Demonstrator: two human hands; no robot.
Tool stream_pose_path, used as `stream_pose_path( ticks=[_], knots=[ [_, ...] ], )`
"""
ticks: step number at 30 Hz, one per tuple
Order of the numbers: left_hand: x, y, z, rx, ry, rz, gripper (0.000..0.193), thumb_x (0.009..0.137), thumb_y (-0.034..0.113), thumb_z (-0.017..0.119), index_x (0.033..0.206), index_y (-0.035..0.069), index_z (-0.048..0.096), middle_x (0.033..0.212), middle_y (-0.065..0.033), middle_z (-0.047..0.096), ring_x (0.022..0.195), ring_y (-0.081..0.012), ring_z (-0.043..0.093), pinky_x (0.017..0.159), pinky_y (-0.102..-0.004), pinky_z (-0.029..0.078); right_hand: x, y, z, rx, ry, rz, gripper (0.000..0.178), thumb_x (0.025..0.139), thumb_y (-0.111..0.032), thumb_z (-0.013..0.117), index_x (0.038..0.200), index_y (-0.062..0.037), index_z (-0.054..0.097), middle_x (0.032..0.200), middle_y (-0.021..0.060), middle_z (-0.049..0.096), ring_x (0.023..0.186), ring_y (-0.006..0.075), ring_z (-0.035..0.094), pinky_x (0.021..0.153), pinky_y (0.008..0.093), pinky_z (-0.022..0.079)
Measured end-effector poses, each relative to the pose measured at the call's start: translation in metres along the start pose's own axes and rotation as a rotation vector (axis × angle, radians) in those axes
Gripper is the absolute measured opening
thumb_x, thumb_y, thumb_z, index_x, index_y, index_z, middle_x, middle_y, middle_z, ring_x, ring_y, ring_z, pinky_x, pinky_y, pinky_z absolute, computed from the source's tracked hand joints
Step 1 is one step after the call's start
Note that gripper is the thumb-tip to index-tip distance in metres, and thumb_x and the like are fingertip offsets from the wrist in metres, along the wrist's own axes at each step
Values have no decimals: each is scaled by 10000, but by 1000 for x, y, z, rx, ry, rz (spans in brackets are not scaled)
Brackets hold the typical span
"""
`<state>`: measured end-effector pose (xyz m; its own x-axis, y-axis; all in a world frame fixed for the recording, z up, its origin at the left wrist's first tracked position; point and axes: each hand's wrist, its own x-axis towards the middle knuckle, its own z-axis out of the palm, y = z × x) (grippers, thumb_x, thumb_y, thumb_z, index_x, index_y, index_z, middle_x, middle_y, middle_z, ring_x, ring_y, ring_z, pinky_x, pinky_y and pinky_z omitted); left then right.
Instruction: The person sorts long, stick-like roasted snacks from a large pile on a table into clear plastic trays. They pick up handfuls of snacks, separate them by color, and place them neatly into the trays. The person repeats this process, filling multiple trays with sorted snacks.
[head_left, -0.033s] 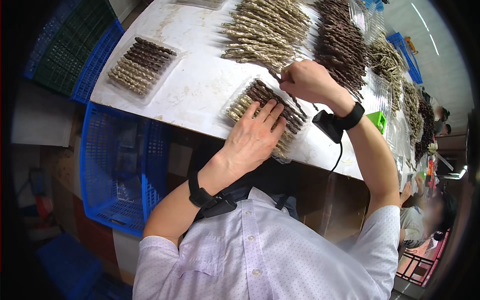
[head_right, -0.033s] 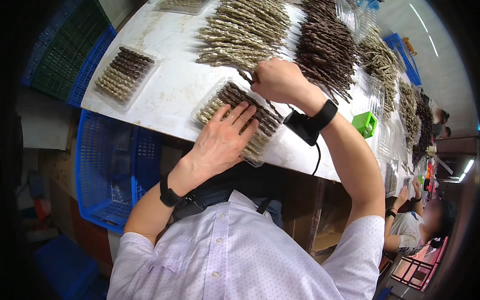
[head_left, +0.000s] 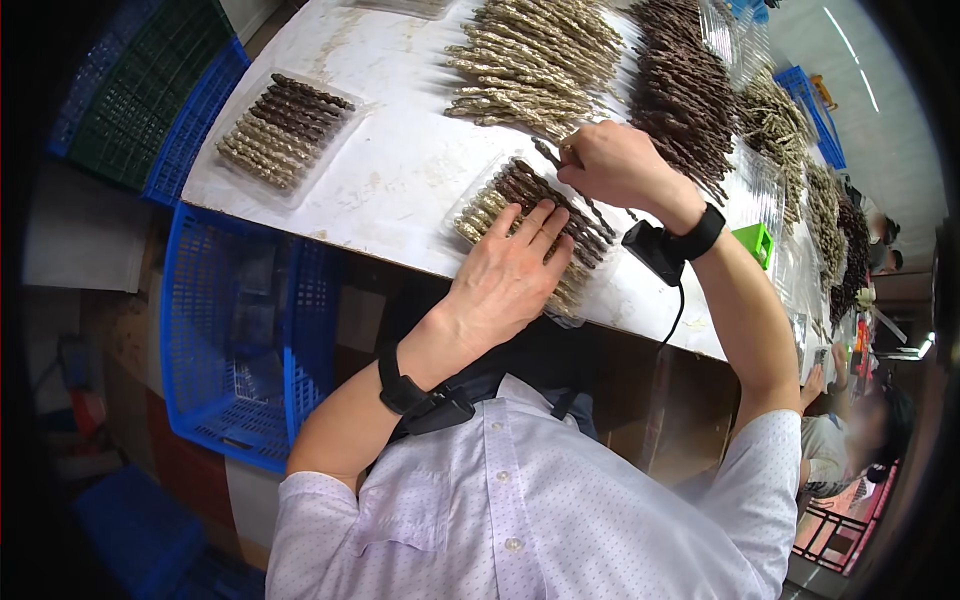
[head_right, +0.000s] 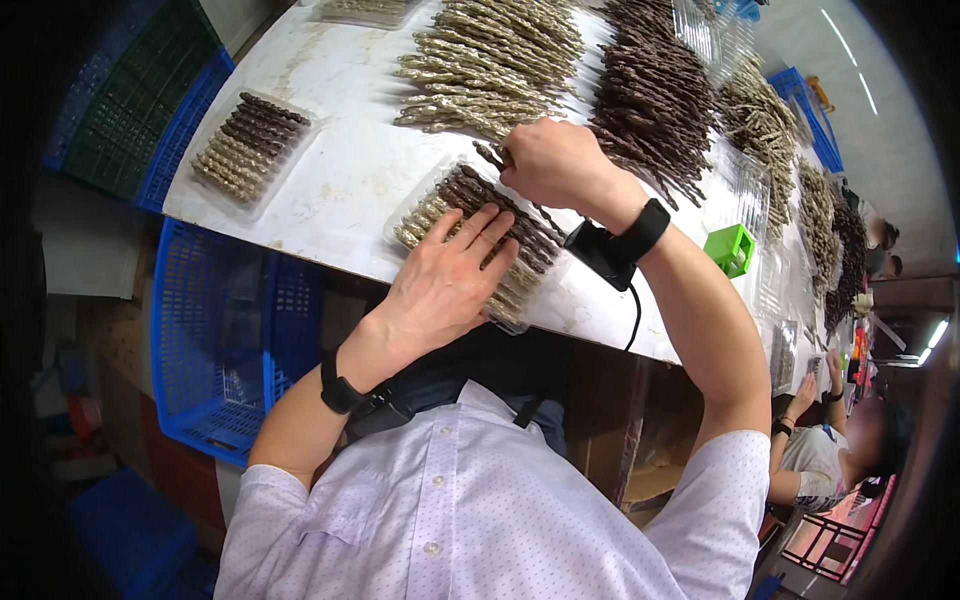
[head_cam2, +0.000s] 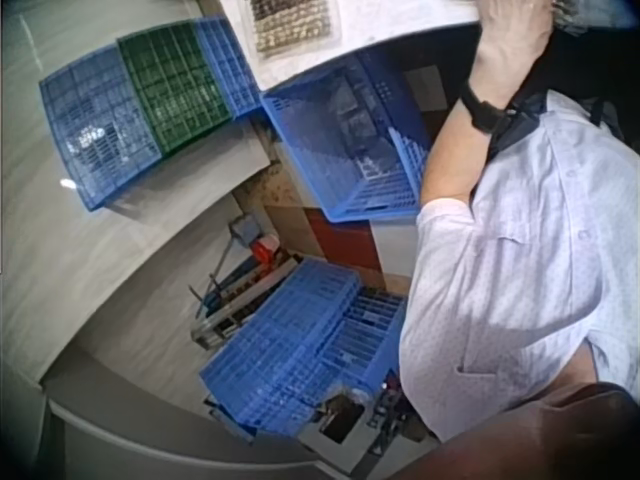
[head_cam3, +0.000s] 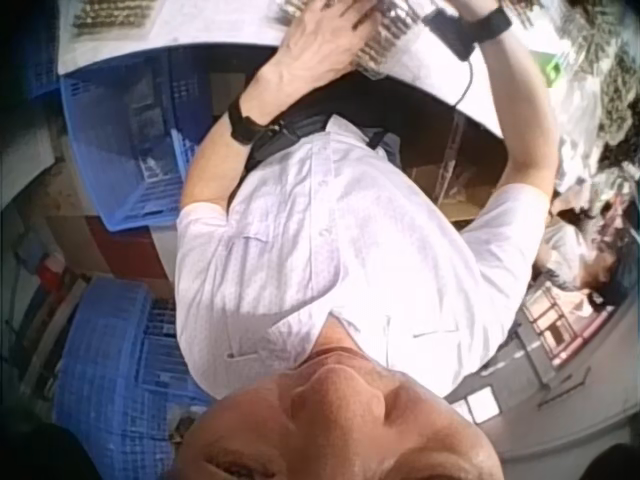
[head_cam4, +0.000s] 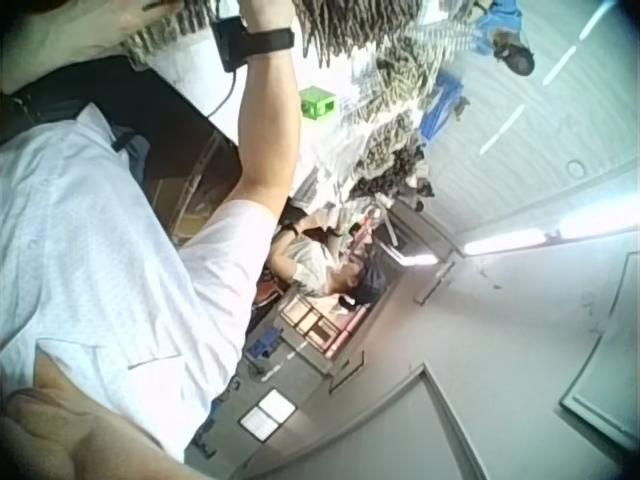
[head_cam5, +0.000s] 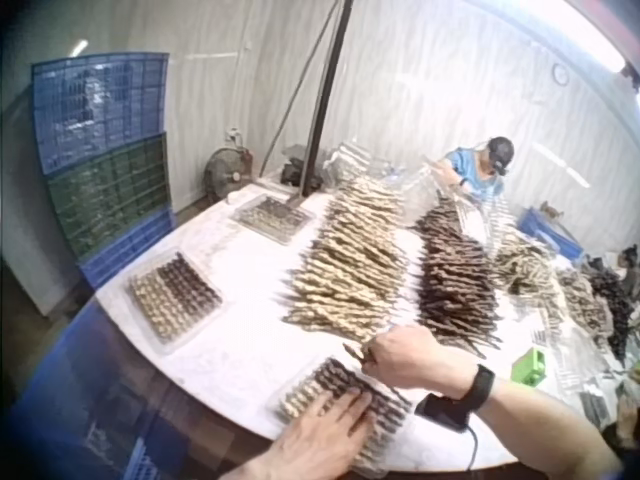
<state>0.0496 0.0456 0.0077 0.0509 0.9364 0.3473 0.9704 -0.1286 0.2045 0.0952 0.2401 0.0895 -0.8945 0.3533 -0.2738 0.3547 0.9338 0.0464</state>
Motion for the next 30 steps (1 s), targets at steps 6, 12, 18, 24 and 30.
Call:
stream_pose_path(
  ticks=[6,12,18,24,30],
  knots=[
    [-1,0,1,-2,5,2,694,666,280,824,1257,7,585,1418,-188,502,1366,-318,424,1132,-461,324,3,-8,-2,-143,23,-90,201,801,-234,651,848,-49,717,785,168,701,773,358,701,693,450,566],
    [-1,0,1,3,15,-1,668,673,265,815,1249,11,591,1416,-186,506,1365,-316,425,1133,-462,323,-1,-8,-3,-116,-11,-128,244,818,-297,673,855,-61,725,784,155,706,775,349,703,687,435,568],
    [-2,0,2,6,17,-8,634,679,252,809,1232,17,604,1410,-182,512,1358,-315,430,1128,-459,328,10,-3,-11,35,20,16,353,858,-421,684,863,-71,733,785,160,702,784,353,696,688,444,560],
    [0,1,0,-5,32,-3,619,682,247,807,1223,21,611,1407,-174,518,1357,-309,432,1127,-458,328,21,6,21,10,17,-39,450,879,-476,658,840,-35,738,692,191,659,719,362,679,651,480,524],
    [1,1,1,-5,11,-8,645,678,260,818,1237,25,601,1412,-173,512,1363,-308,427,1129,-462,326,21,6,-4,176,17,-11,488,833,-494,716,834,-6,689,755,209,682,748,364,688,686,442,539]
  ],
)
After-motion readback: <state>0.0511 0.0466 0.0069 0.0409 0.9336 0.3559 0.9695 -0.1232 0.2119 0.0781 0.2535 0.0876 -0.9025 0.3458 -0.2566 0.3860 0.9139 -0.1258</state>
